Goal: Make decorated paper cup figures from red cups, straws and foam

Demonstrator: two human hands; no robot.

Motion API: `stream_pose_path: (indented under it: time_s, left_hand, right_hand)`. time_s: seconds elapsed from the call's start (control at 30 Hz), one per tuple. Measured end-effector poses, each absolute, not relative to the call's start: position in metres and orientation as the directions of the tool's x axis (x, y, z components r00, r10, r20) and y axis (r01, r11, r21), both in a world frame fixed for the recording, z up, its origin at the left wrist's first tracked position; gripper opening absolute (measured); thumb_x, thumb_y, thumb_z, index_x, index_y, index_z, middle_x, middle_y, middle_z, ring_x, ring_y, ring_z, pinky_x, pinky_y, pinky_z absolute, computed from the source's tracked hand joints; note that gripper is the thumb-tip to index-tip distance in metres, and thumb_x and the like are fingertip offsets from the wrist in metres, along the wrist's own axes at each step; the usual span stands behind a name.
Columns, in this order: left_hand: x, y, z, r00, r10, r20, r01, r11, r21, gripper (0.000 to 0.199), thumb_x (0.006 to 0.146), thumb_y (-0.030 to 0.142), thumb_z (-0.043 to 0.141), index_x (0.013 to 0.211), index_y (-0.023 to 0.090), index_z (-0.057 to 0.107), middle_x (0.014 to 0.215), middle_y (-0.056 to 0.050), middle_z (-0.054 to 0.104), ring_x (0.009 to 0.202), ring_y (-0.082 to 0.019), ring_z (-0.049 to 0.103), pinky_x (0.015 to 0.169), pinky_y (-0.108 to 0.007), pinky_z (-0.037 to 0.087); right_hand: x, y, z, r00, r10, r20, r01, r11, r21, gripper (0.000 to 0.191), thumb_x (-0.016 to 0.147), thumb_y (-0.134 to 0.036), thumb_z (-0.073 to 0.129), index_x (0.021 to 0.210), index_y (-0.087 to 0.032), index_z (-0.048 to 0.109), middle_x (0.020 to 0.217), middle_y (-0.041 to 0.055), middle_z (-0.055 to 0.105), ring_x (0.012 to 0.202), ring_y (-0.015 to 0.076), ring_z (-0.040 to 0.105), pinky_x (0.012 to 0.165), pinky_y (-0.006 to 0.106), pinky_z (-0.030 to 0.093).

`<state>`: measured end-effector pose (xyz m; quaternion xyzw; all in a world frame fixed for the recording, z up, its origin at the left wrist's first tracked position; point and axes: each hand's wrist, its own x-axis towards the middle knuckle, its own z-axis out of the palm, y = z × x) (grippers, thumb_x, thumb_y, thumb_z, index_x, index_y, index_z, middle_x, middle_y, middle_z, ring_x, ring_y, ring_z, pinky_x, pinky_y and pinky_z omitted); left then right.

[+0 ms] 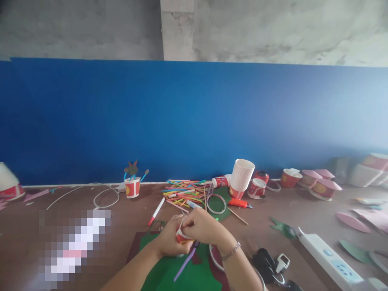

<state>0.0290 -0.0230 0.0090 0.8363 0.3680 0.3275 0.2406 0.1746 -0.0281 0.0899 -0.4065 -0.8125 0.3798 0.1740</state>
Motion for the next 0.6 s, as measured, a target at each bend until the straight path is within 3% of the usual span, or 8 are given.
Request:
stream_pose_path:
  time_s: [0.13,0.23,0.4,0.6]
  left_hand:
    - [0.03,-0.024,0.007,0.513,0.78,0.359,0.499,-0.611,0.615,0.016,0.055,0.015,0.057,0.061,0.019,0.043,0.063,0.002,0.05,0.063,-0.014,0.045,0.063,-0.026,0.031]
    - [0.032,-0.025,0.005,0.477,0.801,0.361,0.538,-0.591,0.601,0.019,0.055,0.018,0.058,0.063,0.02,0.04,0.064,0.002,0.05,0.064,-0.015,0.046,0.063,-0.026,0.031]
    - [0.035,-0.024,0.001,0.449,0.814,0.368,0.559,-0.577,0.595,0.02,0.056,0.02,0.059,0.065,0.02,0.04,0.065,0.002,0.051,0.064,-0.015,0.047,0.061,-0.026,0.031]
    - [0.032,-0.023,0.006,0.477,0.803,0.358,0.553,-0.59,0.588,0.018,0.058,0.021,0.057,0.065,0.02,0.04,0.067,0.002,0.051,0.065,-0.015,0.048,0.061,-0.026,0.031]
  right_hand:
    - [0.172,-0.024,0.085,-0.531,0.847,-0.035,0.612,0.354,-0.707,0.015,0.053,-0.009,0.041,0.041,-0.016,0.034,0.044,-0.0065,0.025,0.046,0.0057,0.023,0.043,0.022,0.018]
    - [0.174,-0.019,0.083,-0.584,0.799,-0.142,0.57,0.279,-0.773,0.012,0.051,-0.009,0.041,0.041,-0.015,0.039,0.041,-0.007,0.028,0.043,0.0052,0.026,0.041,0.02,0.019]
    - [0.186,-0.014,0.086,-0.63,0.764,-0.141,0.461,0.221,-0.86,0.012,0.054,-0.01,0.041,0.044,-0.015,0.042,0.043,-0.007,0.03,0.045,0.0046,0.025,0.042,0.019,0.019]
    - [0.188,-0.02,0.095,-0.574,0.806,-0.148,0.495,0.197,-0.847,0.015,0.061,-0.015,0.048,0.062,-0.013,0.063,0.052,-0.0043,0.044,0.05,0.0066,0.035,0.045,0.019,0.026]
